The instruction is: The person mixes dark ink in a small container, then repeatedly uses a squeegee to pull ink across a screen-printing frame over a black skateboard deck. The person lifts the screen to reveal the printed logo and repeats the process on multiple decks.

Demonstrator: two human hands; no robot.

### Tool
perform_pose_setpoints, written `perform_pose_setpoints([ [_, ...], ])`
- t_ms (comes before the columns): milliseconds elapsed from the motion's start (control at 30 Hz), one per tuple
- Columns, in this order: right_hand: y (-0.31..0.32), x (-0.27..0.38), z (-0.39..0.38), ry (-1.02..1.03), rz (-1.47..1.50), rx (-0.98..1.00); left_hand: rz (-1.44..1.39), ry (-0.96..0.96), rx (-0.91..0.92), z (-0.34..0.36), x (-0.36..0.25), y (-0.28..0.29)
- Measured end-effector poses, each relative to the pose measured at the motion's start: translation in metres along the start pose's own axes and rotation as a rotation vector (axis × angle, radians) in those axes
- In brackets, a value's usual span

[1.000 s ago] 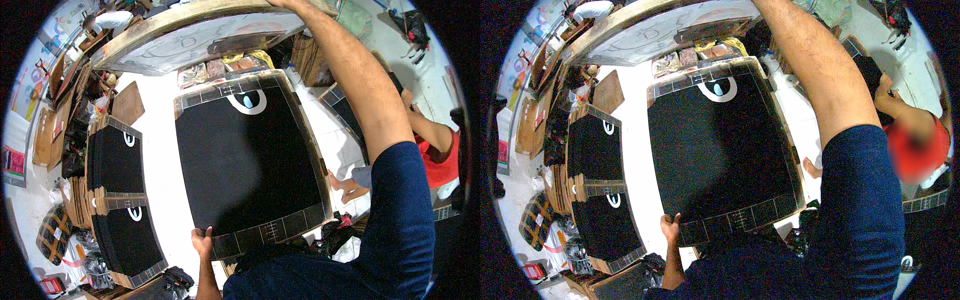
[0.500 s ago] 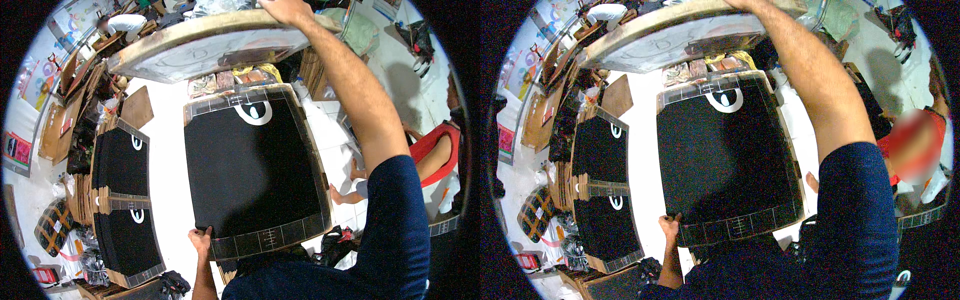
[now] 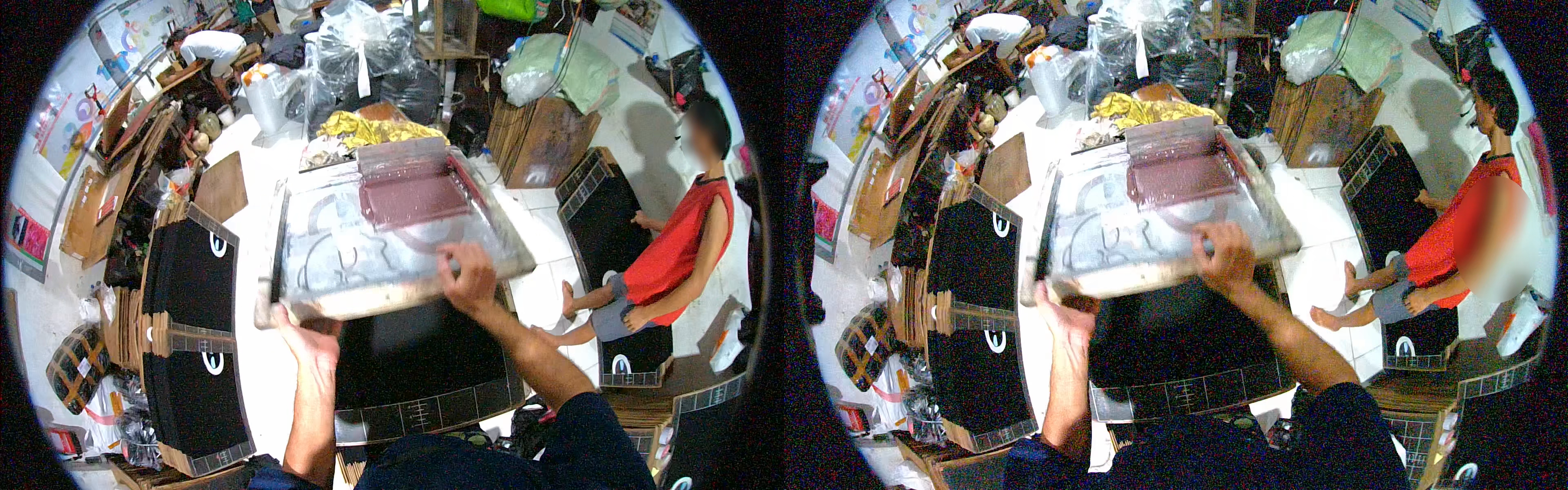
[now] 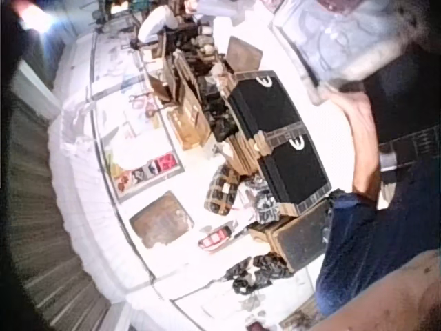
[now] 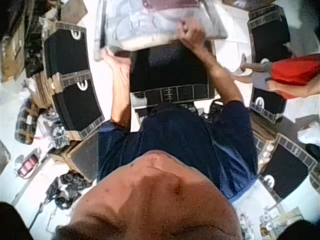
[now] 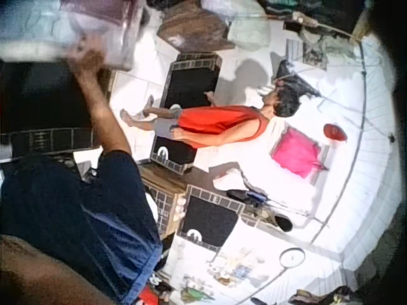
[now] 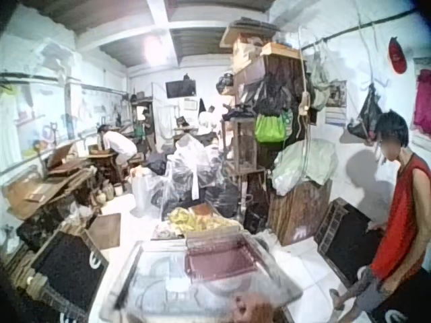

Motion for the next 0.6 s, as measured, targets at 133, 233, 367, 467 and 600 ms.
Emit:
perform_pose_setpoints([
  [133,-0.040,-0.058,-0.034,-0.004,-0.064,0.204,-0.088,0.245,-0.128,0.035,0.071,0.055],
  [233,-0.064,-0.107,0.019,0.029,-0.105,0.172,0.421,-0.104,-0.293,0.045,0.090,0.095],
  [367,-0.113,-0.144,0.129,0.171,-0.208,0.161,1.729,-1.209,-0.075,0.026,0.103,0.051],
  [467,-0.156,-0.154,0.192,0.284,-0.286,0.167,1.973,-1.135,0.104,0.040,0.121,0.049],
  [600,-0.198,-0.167,0.222,0.228,-0.266,0.384,1.989,-1.193,0.060,0.046,0.121,0.052],
])
Point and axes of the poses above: each hand's wrist, its own z-axis towards the middle knuckle, its own y-axis out of the back of the hand, x = y × z, the point moved 6 cm from there along z, towards the middle knuckle, and after that the axes turned 10 degrees about z, right-handed, at the moved point
